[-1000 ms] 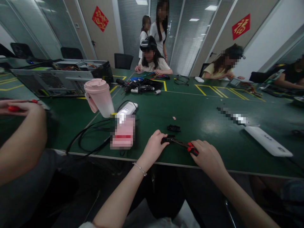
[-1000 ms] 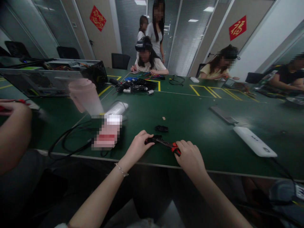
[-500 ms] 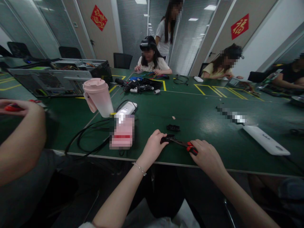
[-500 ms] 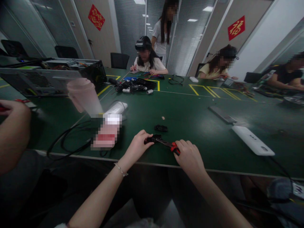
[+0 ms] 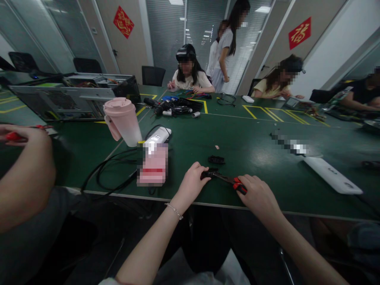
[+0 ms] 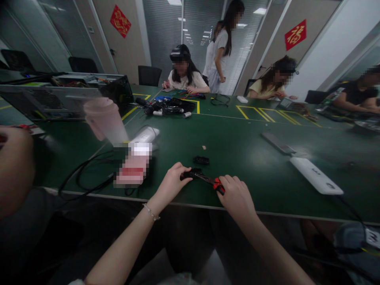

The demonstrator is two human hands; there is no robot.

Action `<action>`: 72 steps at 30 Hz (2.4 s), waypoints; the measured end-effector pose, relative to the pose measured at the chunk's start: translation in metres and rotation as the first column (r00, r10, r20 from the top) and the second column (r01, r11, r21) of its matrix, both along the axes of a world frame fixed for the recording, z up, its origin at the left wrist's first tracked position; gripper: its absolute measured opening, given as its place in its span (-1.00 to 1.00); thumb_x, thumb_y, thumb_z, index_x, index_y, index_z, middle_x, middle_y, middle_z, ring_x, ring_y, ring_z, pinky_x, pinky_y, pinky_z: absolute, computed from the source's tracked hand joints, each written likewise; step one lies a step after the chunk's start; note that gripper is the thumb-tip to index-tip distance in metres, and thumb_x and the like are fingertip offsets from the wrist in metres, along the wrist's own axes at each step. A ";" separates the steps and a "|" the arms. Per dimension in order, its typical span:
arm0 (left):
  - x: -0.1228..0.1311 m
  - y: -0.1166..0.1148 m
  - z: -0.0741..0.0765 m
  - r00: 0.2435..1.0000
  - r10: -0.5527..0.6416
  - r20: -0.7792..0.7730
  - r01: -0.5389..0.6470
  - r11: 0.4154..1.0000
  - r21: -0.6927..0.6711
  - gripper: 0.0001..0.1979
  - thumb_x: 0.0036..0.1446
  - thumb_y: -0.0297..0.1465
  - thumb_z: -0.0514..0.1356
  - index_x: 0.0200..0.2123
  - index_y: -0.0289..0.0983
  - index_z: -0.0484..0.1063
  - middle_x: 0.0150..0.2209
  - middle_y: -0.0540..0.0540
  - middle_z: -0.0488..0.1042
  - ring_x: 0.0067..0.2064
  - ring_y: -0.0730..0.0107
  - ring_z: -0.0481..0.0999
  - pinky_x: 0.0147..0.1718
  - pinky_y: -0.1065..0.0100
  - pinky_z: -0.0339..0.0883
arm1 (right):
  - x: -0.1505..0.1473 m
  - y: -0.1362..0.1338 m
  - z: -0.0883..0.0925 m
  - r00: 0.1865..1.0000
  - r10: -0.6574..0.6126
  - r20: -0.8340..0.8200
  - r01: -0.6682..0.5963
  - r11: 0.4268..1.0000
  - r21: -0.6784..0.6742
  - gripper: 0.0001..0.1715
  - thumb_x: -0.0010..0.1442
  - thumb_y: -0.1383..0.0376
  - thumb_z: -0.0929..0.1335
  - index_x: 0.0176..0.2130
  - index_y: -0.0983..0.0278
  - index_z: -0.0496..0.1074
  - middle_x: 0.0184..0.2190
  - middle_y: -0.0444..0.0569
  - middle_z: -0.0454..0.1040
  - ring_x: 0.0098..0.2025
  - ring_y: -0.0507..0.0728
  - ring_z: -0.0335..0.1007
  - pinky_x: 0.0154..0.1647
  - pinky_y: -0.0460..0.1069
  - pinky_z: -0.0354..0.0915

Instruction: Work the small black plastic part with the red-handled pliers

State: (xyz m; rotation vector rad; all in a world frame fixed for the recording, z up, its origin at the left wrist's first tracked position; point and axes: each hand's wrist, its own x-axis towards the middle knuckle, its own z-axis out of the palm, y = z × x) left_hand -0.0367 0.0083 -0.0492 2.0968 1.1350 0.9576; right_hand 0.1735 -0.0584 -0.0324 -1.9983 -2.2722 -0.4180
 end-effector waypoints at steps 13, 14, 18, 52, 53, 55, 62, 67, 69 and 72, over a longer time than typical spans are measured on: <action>0.000 0.000 -0.001 1.000 -0.001 0.003 0.001 1.000 0.005 -0.76 -0.02 -0.49 0.25 -0.21 -0.30 0.42 -0.30 -0.03 0.30 -0.31 0.42 0.37 -0.26 0.37 0.31 | -0.001 0.000 0.004 1.000 0.007 0.026 -0.007 1.000 0.016 -0.83 0.04 0.33 0.27 -0.30 0.28 0.37 -0.37 -0.01 0.40 -0.34 0.13 0.24 -0.38 -0.01 0.07; 0.000 0.000 -0.001 1.000 -0.001 0.005 0.001 1.000 0.002 -0.76 -0.02 -0.49 0.25 -0.21 -0.30 0.42 -0.30 -0.03 0.30 -0.31 0.42 0.37 -0.26 0.37 0.31 | -0.001 0.000 0.004 1.000 0.012 0.024 -0.013 1.000 0.017 -0.84 0.04 0.33 0.27 -0.30 0.28 0.37 -0.37 -0.01 0.40 -0.34 0.13 0.24 -0.38 -0.01 0.06; 0.001 0.000 -0.001 1.000 -0.001 0.009 0.001 1.000 -0.002 -0.77 -0.02 -0.49 0.25 -0.22 -0.30 0.43 -0.30 -0.04 0.30 -0.31 0.42 0.37 -0.26 0.37 0.30 | -0.001 0.000 0.006 0.999 0.018 0.043 -0.019 1.000 0.022 -0.85 0.04 0.32 0.27 -0.31 0.29 0.37 -0.37 0.00 0.40 -0.34 0.13 0.23 -0.37 -0.01 0.06; 0.000 0.000 0.000 1.000 -0.014 0.002 0.014 1.000 0.005 -0.76 -0.02 -0.49 0.25 -0.21 -0.31 0.43 -0.30 -0.04 0.30 -0.30 0.42 0.37 -0.24 0.35 0.31 | 0.005 0.010 0.018 0.997 0.073 0.030 -0.070 0.995 -0.075 -0.78 0.02 0.33 0.28 -0.26 0.31 0.38 -0.32 0.02 0.40 -0.29 0.14 0.23 -0.31 -0.01 0.09; 0.000 0.000 0.000 1.000 -0.013 -0.001 0.013 1.000 -0.001 -0.76 -0.02 -0.49 0.25 -0.21 -0.31 0.43 -0.30 -0.04 0.30 -0.31 0.42 0.36 -0.25 0.34 0.31 | 0.005 0.010 0.017 0.997 0.074 0.030 -0.072 0.995 -0.068 -0.78 0.02 0.33 0.28 -0.26 0.31 0.38 -0.32 0.02 0.40 -0.29 0.14 0.23 -0.31 -0.01 0.09; 0.000 0.000 0.000 1.000 -0.013 -0.003 0.013 1.000 -0.013 -0.76 -0.02 -0.48 0.25 -0.20 -0.30 0.43 -0.29 -0.04 0.30 -0.32 0.42 0.36 -0.27 0.35 0.31 | 0.005 0.009 0.015 0.997 0.073 0.031 -0.071 0.996 -0.049 -0.78 0.02 0.33 0.28 -0.26 0.30 0.38 -0.33 0.02 0.40 -0.29 0.14 0.23 -0.31 -0.01 0.09; 0.000 -0.001 -0.001 1.000 -0.011 0.001 0.011 1.000 0.011 -0.75 -0.01 -0.48 0.25 -0.19 -0.29 0.43 -0.28 -0.03 0.30 -0.31 0.42 0.37 -0.27 0.37 0.30 | 0.005 0.009 0.014 0.997 0.064 0.037 -0.062 0.997 -0.050 -0.82 0.03 0.33 0.27 -0.30 0.29 0.38 -0.35 0.02 0.40 -0.30 0.14 0.24 -0.33 -0.01 0.08; -0.001 -0.001 -0.001 1.000 -0.016 0.006 0.016 0.999 0.027 -0.75 -0.02 -0.48 0.25 -0.19 -0.30 0.42 -0.29 -0.03 0.30 -0.32 0.44 0.36 -0.28 0.38 0.30 | 0.005 0.008 0.014 0.996 0.085 0.040 -0.084 0.996 -0.029 -0.82 0.01 0.34 0.28 -0.30 0.29 0.38 -0.33 0.03 0.40 -0.28 0.15 0.23 -0.32 0.00 0.08; -0.001 -0.001 -0.002 1.000 -0.016 0.009 0.016 1.000 0.023 -0.75 -0.02 -0.49 0.25 -0.19 -0.30 0.42 -0.29 -0.03 0.30 -0.33 0.44 0.36 -0.28 0.38 0.30 | 0.005 0.008 0.014 0.997 0.072 0.027 -0.070 0.996 -0.048 -0.81 0.02 0.33 0.27 -0.29 0.29 0.38 -0.33 0.02 0.40 -0.29 0.14 0.24 -0.32 -0.01 0.09; 0.000 -0.001 -0.001 1.000 -0.012 0.009 0.012 1.000 0.016 -0.75 -0.02 -0.49 0.25 -0.20 -0.29 0.43 -0.29 -0.02 0.30 -0.32 0.44 0.36 -0.28 0.38 0.30 | 0.004 0.008 0.014 0.999 0.045 0.012 -0.044 0.996 -0.080 -0.81 0.02 0.33 0.27 -0.29 0.29 0.38 -0.35 0.00 0.40 -0.32 0.12 0.24 -0.32 -0.01 0.09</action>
